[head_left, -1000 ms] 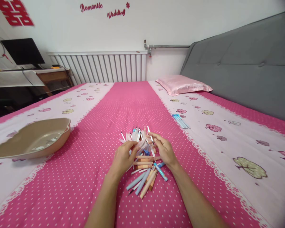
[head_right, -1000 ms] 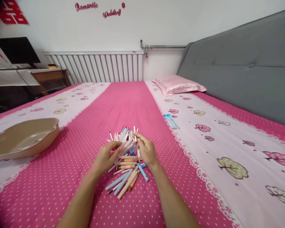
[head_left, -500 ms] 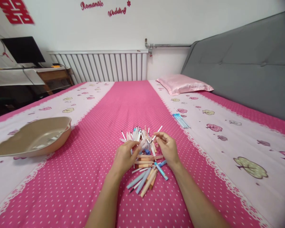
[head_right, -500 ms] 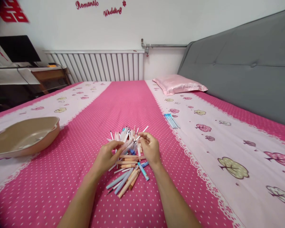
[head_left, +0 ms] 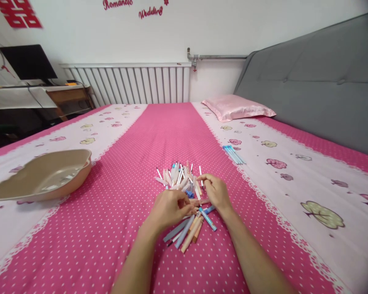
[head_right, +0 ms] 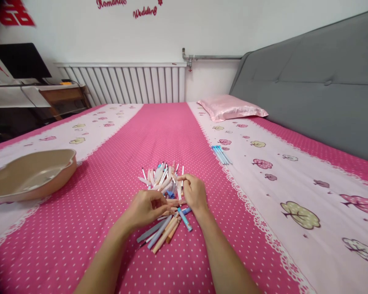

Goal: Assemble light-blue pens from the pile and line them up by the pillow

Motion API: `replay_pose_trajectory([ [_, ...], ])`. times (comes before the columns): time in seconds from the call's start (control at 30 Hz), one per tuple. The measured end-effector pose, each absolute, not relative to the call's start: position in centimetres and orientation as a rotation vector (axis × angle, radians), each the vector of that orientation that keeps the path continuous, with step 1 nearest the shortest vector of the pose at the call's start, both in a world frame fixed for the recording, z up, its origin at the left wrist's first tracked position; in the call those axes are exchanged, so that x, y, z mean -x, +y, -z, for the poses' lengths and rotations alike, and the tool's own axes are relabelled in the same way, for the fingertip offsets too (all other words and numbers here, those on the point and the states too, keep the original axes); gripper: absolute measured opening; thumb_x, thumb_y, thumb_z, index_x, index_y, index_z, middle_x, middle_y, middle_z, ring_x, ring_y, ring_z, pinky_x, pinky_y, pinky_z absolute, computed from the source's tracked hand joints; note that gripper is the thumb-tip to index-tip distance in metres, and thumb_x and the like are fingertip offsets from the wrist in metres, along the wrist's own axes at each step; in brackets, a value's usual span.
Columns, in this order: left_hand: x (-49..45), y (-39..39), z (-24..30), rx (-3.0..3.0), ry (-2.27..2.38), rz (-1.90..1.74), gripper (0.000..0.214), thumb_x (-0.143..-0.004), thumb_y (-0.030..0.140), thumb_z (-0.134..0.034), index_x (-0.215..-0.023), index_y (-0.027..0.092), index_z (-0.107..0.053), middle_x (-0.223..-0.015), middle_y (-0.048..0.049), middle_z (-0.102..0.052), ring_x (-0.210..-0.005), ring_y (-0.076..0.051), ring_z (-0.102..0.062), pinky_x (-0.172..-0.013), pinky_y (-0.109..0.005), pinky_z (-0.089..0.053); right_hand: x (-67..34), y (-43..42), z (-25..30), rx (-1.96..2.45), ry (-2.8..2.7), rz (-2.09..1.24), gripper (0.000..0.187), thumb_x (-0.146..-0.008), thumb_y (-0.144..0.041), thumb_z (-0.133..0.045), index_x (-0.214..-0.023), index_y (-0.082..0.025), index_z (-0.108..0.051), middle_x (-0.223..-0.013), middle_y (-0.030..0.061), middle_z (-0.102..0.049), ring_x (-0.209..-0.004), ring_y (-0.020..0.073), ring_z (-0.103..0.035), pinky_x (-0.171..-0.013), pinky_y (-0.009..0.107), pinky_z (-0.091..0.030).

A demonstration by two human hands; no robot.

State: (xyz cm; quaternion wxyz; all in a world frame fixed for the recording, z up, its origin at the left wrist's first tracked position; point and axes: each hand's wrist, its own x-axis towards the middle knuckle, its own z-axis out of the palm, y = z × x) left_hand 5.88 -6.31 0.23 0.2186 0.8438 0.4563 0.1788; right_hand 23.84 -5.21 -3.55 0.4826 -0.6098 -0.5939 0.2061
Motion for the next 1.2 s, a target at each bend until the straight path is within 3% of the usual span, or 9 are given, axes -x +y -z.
replay_pose_trajectory([
  [0.13, -5.8, -7.0, -0.8, -2.294, 1.189, -0.324, 0.015, -0.071, 0.025, -0.057, -0.066, 0.016, -0.068, -0.053, 0.0017, -0.056, -0.049, -0.009, -0.045, -0.049, -0.021, -0.027, -23.9, -5.0, 3.9, 1.483, -1.672, -0.535, 0.039, -0.076, -0.012, -0.036, -0.088, -0.021, -0.072, -0.091, 0.0036, -0.07, -0.085, 0.0171, -0.062, -0.077, 0.027, -0.044],
  [0.33, -5.2, -7.3, -1.3, -2.308, 1.012, -0.107, 0.042, -0.062, 0.007, -0.045, -0.087, 0.024, -0.074, -0.052, 0.0045, -0.053, -0.044, -0.007, -0.035, -0.048, -0.02, -0.027, -23.8, -5.0, 4.2, 1.511, -1.718, -0.581, 0.042, -0.075, -0.008, -0.037, -0.095, -0.022, -0.072, -0.092, 0.0027, -0.071, -0.086, 0.0166, -0.064, -0.078, 0.026, -0.045],
  [0.53, -5.3, -7.6, -1.6, -2.273, 0.884, 0.0, 0.056, -0.058, 0.004, -0.044, -0.1, 0.029, -0.071, -0.048, 0.0071, -0.038, -0.044, -0.007, -0.03, -0.045, -0.019, -0.024, -23.8, -5.0, 4.2, 1.591, -1.662, -0.561, 0.037, -0.081, -0.012, -0.039, -0.104, -0.02, -0.067, -0.089, 0.0033, -0.071, -0.081, 0.018, -0.065, -0.071, 0.026, -0.046],
  [0.7, -5.4, -7.7, -1.4, -2.237, 0.799, 0.081, 0.062, -0.058, 0.004, -0.047, -0.109, 0.033, -0.065, -0.047, 0.0082, -0.035, -0.043, -0.007, -0.029, -0.043, -0.018, -0.022, -23.8, -4.9, 4.3, 1.62, -1.678, -0.546, 0.036, -0.081, -0.011, -0.042, -0.104, -0.021, -0.067, -0.091, 0.004, -0.072, -0.082, 0.0186, -0.065, -0.072, 0.027, -0.046],
  [0.97, -5.8, -7.8, -1.0, -2.237, 0.779, 0.145, 0.051, -0.058, 0.002, -0.049, -0.094, 0.031, -0.073, -0.045, 0.0072, -0.034, -0.045, -0.007, -0.028, -0.045, -0.02, -0.024, -23.7, -4.9, 4.5, 1.623, -1.738, -0.504, 0.03, -0.083, -0.016, -0.044, -0.1, -0.021, -0.068, -0.096, 0.004, -0.071, -0.086, 0.0186, -0.065, -0.078, 0.028, -0.045],
  [1.2, -6.1, -8.0, -0.6, -2.311, 0.773, 0.135, 0.046, -0.058, 0.005, -0.055, -0.092, 0.031, -0.073, -0.049, 0.0071, -0.041, -0.046, -0.008, -0.034, -0.046, -0.02, -0.025, -23.5, -5.1, 4.4, 1.618, -1.753, -0.472, 0.019, -0.082, -0.018, -0.049, -0.092, -0.018, -0.066, -0.083, 0.0042, -0.07, -0.072, 0.0169, -0.062, -0.066, 0.025, -0.043],
])
